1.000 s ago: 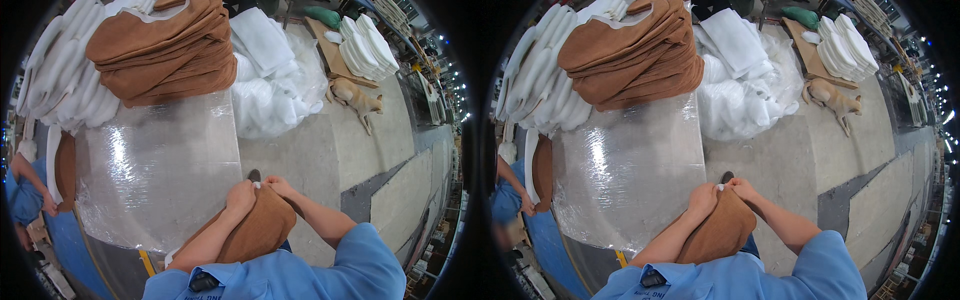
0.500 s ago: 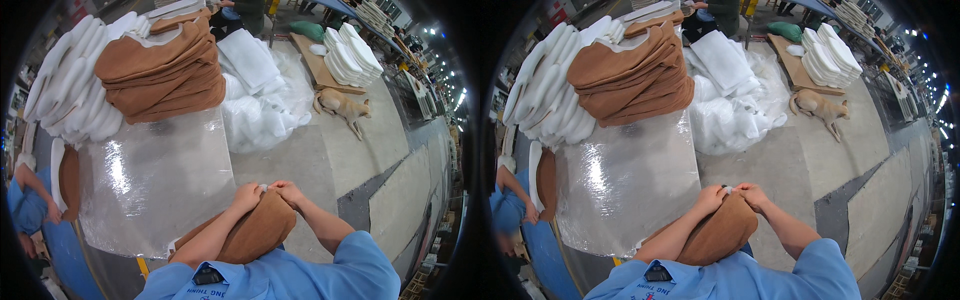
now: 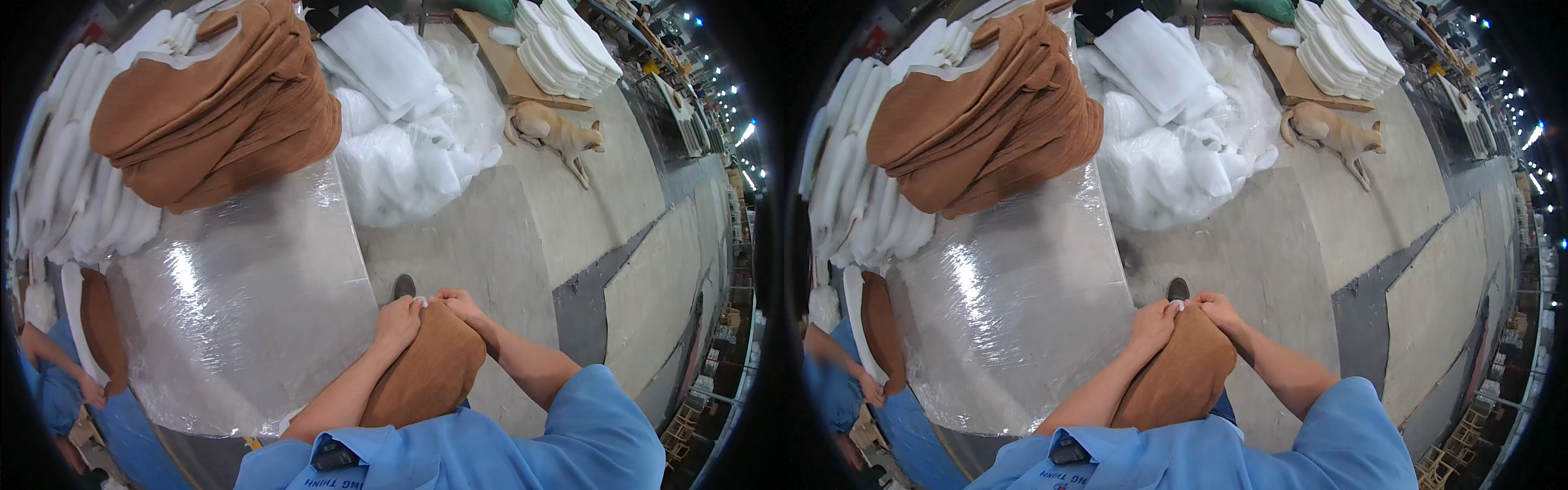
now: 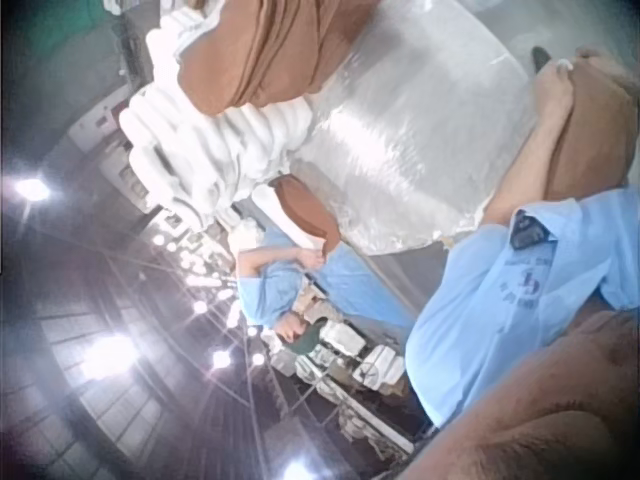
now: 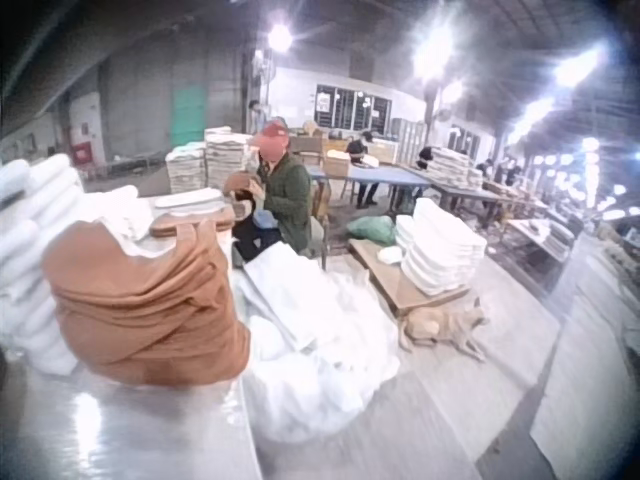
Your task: The person inserts white foam inserts into brown fabric covers and stacks the finished cushions. The person handles foam and fabric pieces one at a time, aligns edges, and places completed units on a growing pile.
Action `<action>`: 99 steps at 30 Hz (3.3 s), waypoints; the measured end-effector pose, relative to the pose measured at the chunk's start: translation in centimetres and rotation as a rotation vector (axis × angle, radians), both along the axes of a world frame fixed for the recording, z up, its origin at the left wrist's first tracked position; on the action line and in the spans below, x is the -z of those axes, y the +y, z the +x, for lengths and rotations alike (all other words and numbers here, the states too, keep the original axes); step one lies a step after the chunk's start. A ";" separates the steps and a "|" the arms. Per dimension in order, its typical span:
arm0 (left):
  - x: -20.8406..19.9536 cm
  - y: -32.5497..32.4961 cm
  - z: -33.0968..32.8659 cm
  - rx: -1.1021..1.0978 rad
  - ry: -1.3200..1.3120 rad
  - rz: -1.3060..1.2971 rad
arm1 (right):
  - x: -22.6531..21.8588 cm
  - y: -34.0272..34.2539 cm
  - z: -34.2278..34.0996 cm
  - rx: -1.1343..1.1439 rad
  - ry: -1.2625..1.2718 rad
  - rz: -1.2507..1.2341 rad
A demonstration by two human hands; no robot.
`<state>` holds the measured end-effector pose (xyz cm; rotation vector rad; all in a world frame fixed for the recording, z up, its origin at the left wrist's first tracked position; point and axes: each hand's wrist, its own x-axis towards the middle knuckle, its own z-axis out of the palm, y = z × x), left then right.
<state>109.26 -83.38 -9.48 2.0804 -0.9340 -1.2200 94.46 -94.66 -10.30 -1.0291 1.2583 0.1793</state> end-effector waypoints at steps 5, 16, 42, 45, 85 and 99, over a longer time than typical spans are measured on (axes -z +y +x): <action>0.6 -0.5 0.1 0.024 0.000 0.068 | 2.4 -0.3 -0.3 0.076 0.002 0.225; 0.2 1.1 2.7 0.162 0.036 -0.078 | 2.3 4.8 -2.6 0.634 -0.365 0.384; 0.6 11.9 4.3 -0.227 0.368 -0.082 | -1.4 17.3 3.7 1.031 -0.364 0.156; 0.2 14.4 3.7 -0.270 0.363 -0.058 | -1.9 18.0 4.6 1.018 -0.328 0.094; -0.5 8.8 5.7 0.055 0.035 0.081 | 5.0 19.5 -0.6 0.620 -0.247 0.605; -7.9 33.3 13.6 -0.504 0.544 0.239 | 2.0 13.5 -4.3 0.541 -0.293 0.515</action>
